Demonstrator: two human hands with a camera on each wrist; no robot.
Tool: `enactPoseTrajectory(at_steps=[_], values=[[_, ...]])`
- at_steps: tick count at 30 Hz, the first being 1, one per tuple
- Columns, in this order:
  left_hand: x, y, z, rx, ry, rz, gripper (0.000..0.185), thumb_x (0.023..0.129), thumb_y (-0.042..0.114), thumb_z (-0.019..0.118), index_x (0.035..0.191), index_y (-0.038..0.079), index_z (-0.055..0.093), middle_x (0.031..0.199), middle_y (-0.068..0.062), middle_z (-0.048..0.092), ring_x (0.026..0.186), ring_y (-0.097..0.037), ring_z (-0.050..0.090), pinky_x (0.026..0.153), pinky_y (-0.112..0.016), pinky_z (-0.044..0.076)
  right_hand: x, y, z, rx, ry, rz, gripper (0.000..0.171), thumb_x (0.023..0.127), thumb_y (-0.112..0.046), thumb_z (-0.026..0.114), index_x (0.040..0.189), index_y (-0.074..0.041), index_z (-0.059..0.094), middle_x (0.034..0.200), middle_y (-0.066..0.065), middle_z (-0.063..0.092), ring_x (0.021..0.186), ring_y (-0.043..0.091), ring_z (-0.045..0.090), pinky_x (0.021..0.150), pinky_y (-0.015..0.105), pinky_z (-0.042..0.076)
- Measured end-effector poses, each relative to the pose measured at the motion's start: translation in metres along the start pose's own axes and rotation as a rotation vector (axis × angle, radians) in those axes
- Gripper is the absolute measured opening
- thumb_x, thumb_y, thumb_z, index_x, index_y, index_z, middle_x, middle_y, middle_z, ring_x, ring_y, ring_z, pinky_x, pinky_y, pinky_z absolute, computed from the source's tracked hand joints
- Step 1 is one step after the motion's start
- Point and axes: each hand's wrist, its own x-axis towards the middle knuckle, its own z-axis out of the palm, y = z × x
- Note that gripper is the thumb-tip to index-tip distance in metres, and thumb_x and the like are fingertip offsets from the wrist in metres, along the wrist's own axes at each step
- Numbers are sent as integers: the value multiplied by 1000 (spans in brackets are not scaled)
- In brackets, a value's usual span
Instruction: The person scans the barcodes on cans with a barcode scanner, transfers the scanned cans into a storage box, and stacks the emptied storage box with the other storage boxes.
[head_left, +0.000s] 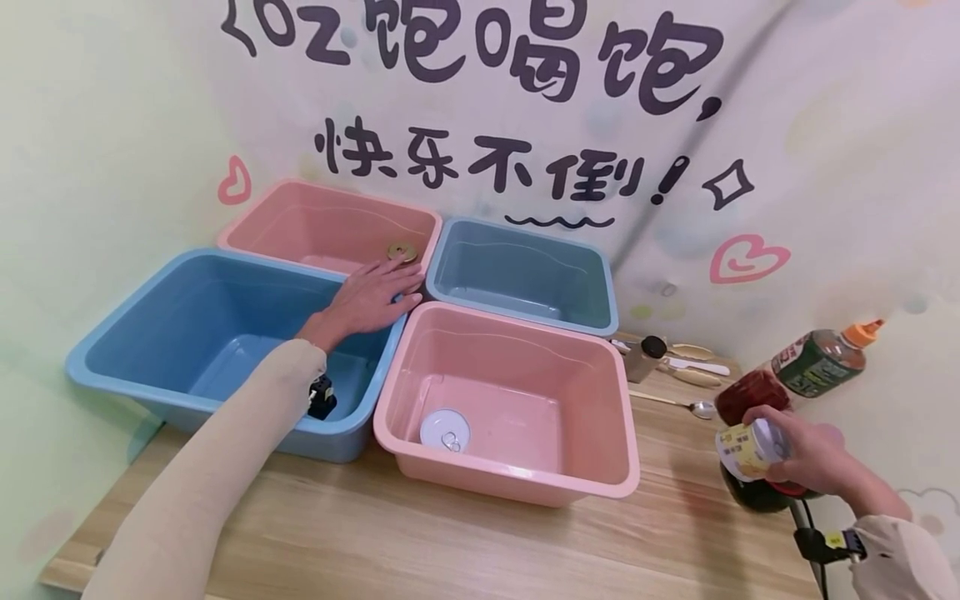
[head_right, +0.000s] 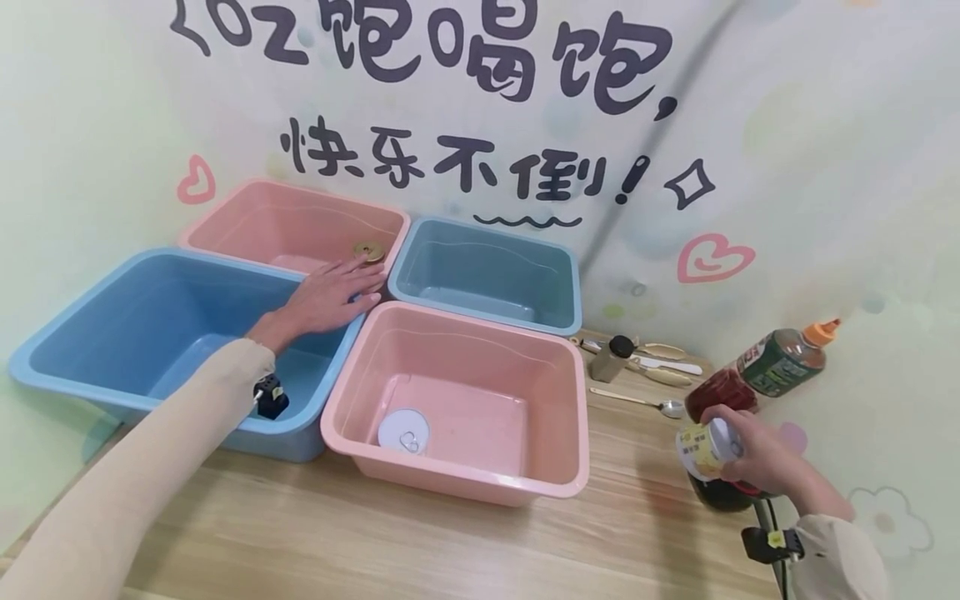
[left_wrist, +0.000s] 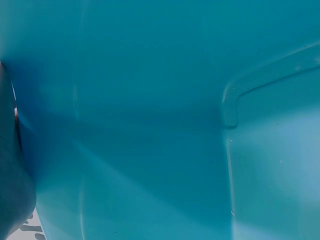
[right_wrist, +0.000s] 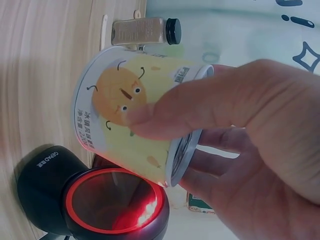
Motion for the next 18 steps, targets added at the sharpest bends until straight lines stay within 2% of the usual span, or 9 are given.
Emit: enactPoseTrajectory(at_steps=[4,10,15,18], values=[[0,0,0,-2,2,1,59,103,44,42,155,16,37,163,-7,33,156,-33,16,126,-53,12,0,-2,2,70,-9,-40,66,60,2,87,116,-6,53,114,32,56,93,42,56,66,44,53],[2,0,-1,7,0,-3,58,104,43,42,155,16,36,164,-7,32,156,-33,15,127,-52,10,3,-5,-5,-12,23,-19,68,62,-7,89,119,-9,52,110,30,59,87,38,58,61,38,46],[1,0,-1,7,-2,-2,59,104,44,43,155,16,35,164,-6,31,156,-33,16,126,-52,11,8,-13,-15,56,72,-100,68,64,-4,88,123,-1,53,111,32,57,89,38,58,62,40,52],[0,0,0,1,2,2,59,103,44,44,155,16,36,164,-7,31,156,-33,16,126,-53,12,14,-18,-23,52,86,-113,69,67,-8,88,126,0,53,113,31,58,89,36,58,64,38,49]])
